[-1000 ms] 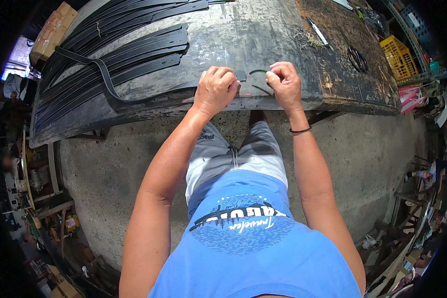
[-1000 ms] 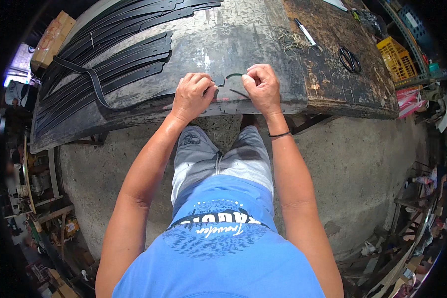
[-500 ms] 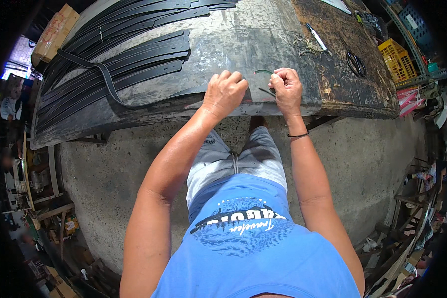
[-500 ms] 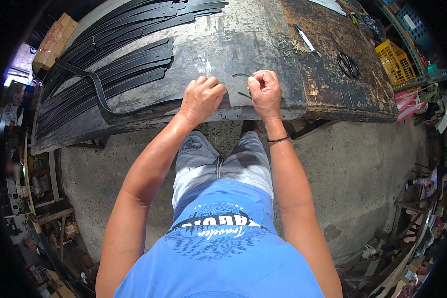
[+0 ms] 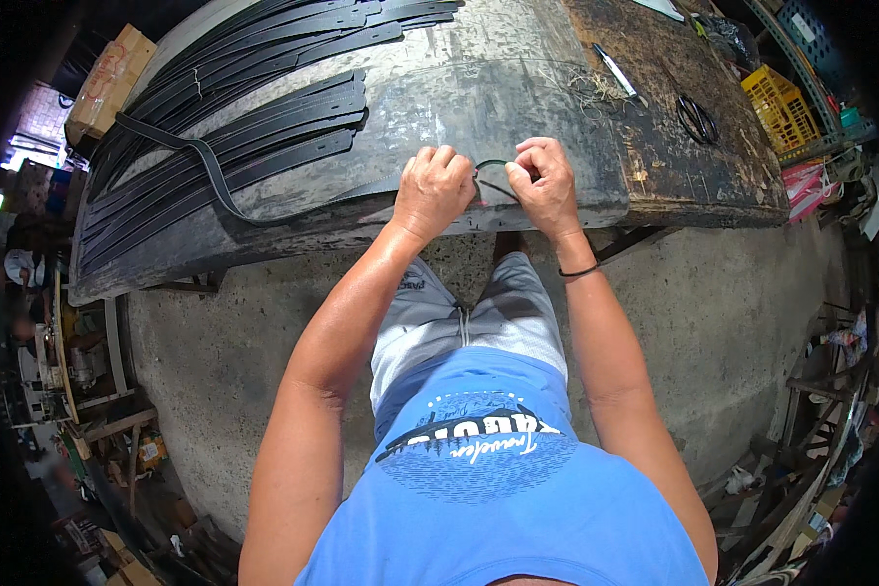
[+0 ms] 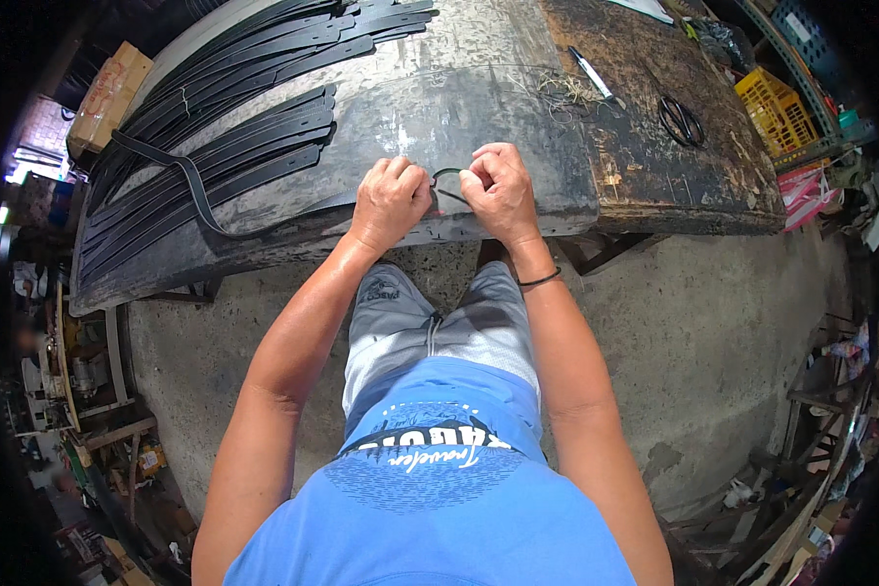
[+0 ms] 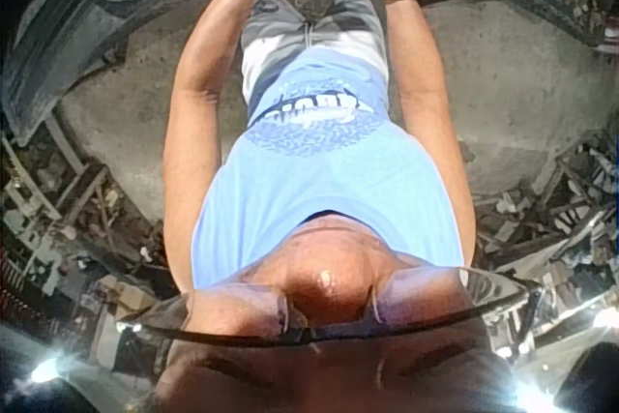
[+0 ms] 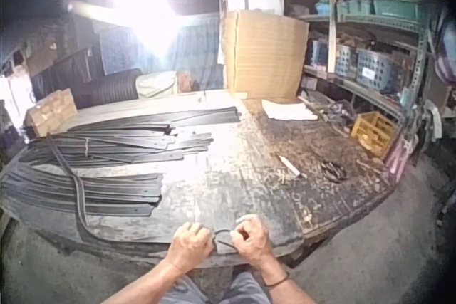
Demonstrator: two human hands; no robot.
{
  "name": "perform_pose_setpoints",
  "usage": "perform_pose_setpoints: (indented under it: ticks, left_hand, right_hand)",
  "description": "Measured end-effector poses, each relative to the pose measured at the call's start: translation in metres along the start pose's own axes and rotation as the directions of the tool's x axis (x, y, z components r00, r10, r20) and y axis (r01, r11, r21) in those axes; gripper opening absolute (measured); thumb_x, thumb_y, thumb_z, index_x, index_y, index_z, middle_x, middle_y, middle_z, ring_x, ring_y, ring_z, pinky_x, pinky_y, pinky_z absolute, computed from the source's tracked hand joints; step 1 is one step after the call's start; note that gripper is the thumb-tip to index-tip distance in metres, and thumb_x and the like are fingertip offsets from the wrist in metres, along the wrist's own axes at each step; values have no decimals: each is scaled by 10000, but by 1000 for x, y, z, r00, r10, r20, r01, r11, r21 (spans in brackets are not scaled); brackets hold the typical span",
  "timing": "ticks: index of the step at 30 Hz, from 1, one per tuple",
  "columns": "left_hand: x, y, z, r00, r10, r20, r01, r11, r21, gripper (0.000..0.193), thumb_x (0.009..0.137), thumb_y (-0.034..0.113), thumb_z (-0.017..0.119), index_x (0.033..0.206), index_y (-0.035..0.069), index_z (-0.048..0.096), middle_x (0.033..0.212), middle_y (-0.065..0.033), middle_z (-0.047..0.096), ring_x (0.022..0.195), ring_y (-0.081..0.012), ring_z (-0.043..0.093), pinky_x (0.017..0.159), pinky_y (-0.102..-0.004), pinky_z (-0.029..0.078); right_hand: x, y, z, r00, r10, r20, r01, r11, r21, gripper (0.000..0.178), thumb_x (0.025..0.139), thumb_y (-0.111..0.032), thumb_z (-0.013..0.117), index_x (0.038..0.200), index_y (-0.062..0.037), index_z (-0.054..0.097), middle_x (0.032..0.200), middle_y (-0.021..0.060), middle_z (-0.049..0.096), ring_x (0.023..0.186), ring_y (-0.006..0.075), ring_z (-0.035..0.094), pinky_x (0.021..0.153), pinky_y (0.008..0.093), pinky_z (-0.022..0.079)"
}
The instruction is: Cutting and checking dimensions of long black leather straps with holes at a workshop workbench.
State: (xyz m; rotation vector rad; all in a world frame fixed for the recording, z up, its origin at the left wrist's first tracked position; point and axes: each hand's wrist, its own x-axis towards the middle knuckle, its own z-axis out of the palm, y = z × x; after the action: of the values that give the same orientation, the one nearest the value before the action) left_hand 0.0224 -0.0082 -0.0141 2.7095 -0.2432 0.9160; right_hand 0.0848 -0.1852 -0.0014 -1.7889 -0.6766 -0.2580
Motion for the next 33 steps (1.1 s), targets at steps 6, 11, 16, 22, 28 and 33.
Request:
perform_pose_setpoints:
  ticks: [6, 11, 16, 22, 28, 33]
  left_hand:
    - [3, 2, -1, 998, 18, -63, -22, 998, -54, 85, 717, 64, 643, 726, 74, 559, 741, -80, 543, 699, -297, 547, 630, -403, 478]
    - [0, 0, 1, 1000, -11, -9, 11, 999, -32, 76, 725, 114, 644, 750, 94, 575, 791, -64, 539, 779, -276, 558, 667, -402, 473]
    - [4, 2, -1, 997, 9, -77, -14, 998, -69, 89, 715, 64, 647, 720, 73, 559, 725, -81, 534, 691, -296, 544, 626, -399, 475]
    - [0, 1, 2, 1000, -16, -26, 16, 999, -28, 94, 714, 95, 642, 719, 87, 549, 767, -67, 536, 756, -279, 558, 658, -405, 476]
    - [1, 2, -6, 999, -34, -34, 33, 999, -42, 101, 694, 106, 653, 697, 83, 555, 759, -72, 551, 761, -285, 572, 672, -405, 488]
    - [-4, -7, -16, 995, 67, -67, -85, 948, -305, 179, 641, 78, 655, 580, 58, 488, 641, -94, 519, 702, -305, 571, 657, -404, 491]
  right_hand:
    - [-1, -1, 0, 998, -49, 32, 50, 998, -31, 91, 758, -22, 668, 733, 11, 588, 980, 95, 558, 619, 111, 559, 556, 251, 482]
    - [-1, -1, 1, 998, -14, 57, 16, 999, -28, 88, 749, -20, 677, 740, 7, 594, 982, 101, 557, 636, 124, 567, 567, 257, 481]
    - [-1, -1, 1, 998, -29, 52, 31, 999, -45, 90, 748, -21, 680, 742, 7, 595, 985, 98, 557, 642, 122, 568, 566, 258, 479]
    - [-1, -3, 1, 998, -18, 54, 20, 999, -38, 89, 751, -22, 680, 744, 9, 597, 984, 96, 559, 635, 119, 568, 568, 255, 482]
    - [0, 1, 0, 999, -37, 30, 38, 999, -33, 93, 755, -31, 683, 738, 3, 598, 991, 95, 564, 643, 120, 571, 564, 254, 481]
    - [1, 6, -1, 998, -60, 28, 62, 997, -54, 92, 755, -43, 686, 736, -7, 603, 996, 95, 569, 660, 127, 573, 551, 255, 472]
